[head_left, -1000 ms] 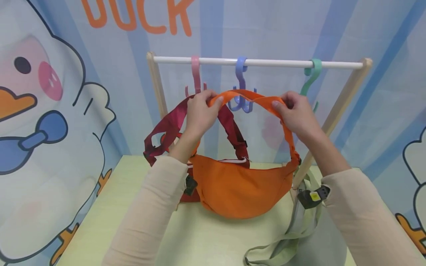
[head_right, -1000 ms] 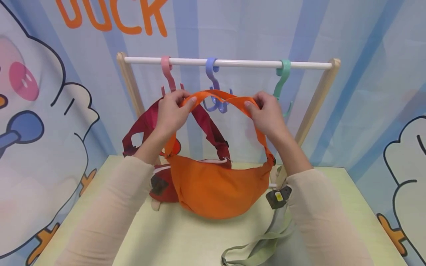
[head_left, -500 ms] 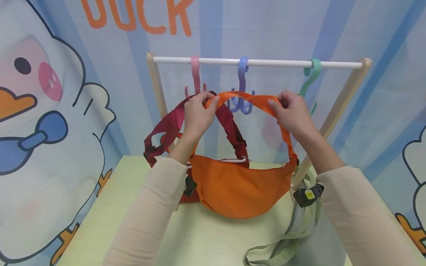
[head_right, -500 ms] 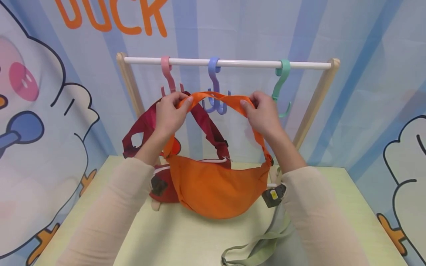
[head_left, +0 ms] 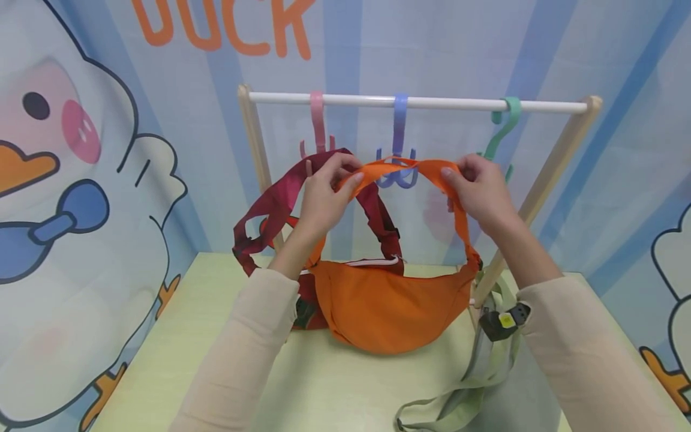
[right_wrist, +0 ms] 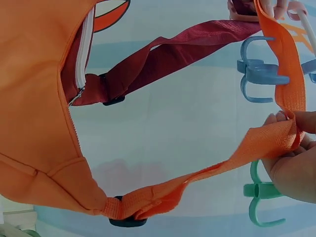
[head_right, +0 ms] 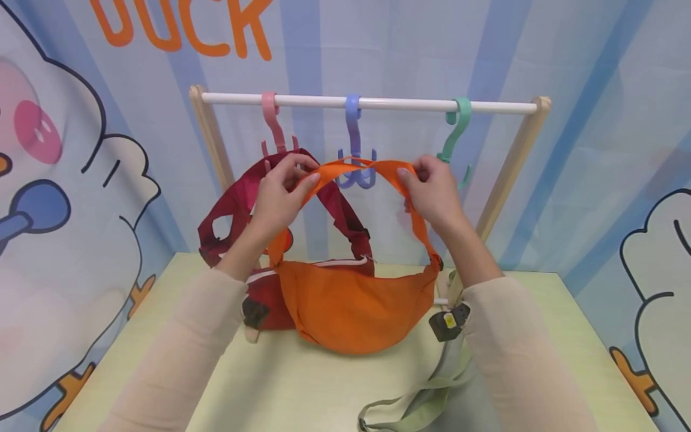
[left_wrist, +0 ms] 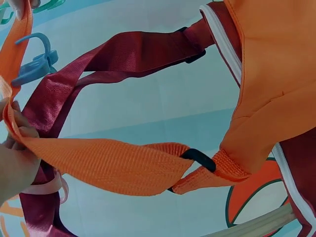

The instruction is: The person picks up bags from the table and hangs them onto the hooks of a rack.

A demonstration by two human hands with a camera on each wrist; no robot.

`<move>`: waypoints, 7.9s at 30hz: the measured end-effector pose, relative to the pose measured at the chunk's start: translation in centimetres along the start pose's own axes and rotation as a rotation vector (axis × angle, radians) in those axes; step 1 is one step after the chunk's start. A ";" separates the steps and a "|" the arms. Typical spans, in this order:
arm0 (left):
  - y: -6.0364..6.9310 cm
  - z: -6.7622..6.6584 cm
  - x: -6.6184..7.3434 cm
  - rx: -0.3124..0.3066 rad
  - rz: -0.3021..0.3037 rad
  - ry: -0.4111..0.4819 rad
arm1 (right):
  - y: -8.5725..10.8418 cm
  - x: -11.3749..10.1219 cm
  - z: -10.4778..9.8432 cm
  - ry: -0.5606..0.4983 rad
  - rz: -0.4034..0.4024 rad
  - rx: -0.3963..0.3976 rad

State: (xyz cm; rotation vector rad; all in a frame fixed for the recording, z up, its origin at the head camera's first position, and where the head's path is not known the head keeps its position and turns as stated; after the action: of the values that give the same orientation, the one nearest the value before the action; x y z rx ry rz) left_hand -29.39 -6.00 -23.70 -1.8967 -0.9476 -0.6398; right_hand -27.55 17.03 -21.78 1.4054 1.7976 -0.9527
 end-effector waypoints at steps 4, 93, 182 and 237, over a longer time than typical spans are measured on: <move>0.2 0.1 0.1 -0.031 0.045 0.042 | 0.0 0.3 -0.1 -0.033 -0.007 0.011; -0.9 1.1 0.7 -0.047 -0.152 -0.028 | 0.5 1.6 -1.2 0.041 -0.038 -0.044; 8.0 6.6 -1.7 -0.347 0.046 0.153 | 7.2 12.2 -2.3 0.147 -0.218 -0.465; 19.2 26.4 -7.4 -0.987 -0.054 -0.038 | 14.1 28.6 1.0 0.144 -0.184 -0.657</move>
State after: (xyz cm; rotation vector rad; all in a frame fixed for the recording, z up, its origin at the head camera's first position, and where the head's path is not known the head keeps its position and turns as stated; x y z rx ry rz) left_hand -16.47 8.81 -50.84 -2.7379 -0.7536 -1.2633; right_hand -19.63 32.67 -48.50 0.9174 2.1103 -0.2857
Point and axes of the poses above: each hand's wrist, its own y-axis away from the middle knuckle, its own z-axis out of the palm, x = y × z, the point moved 3 cm from there along -y, towards the middle knuckle, and after that the axes turned 12 degrees about -x, right-handed, at the moved point
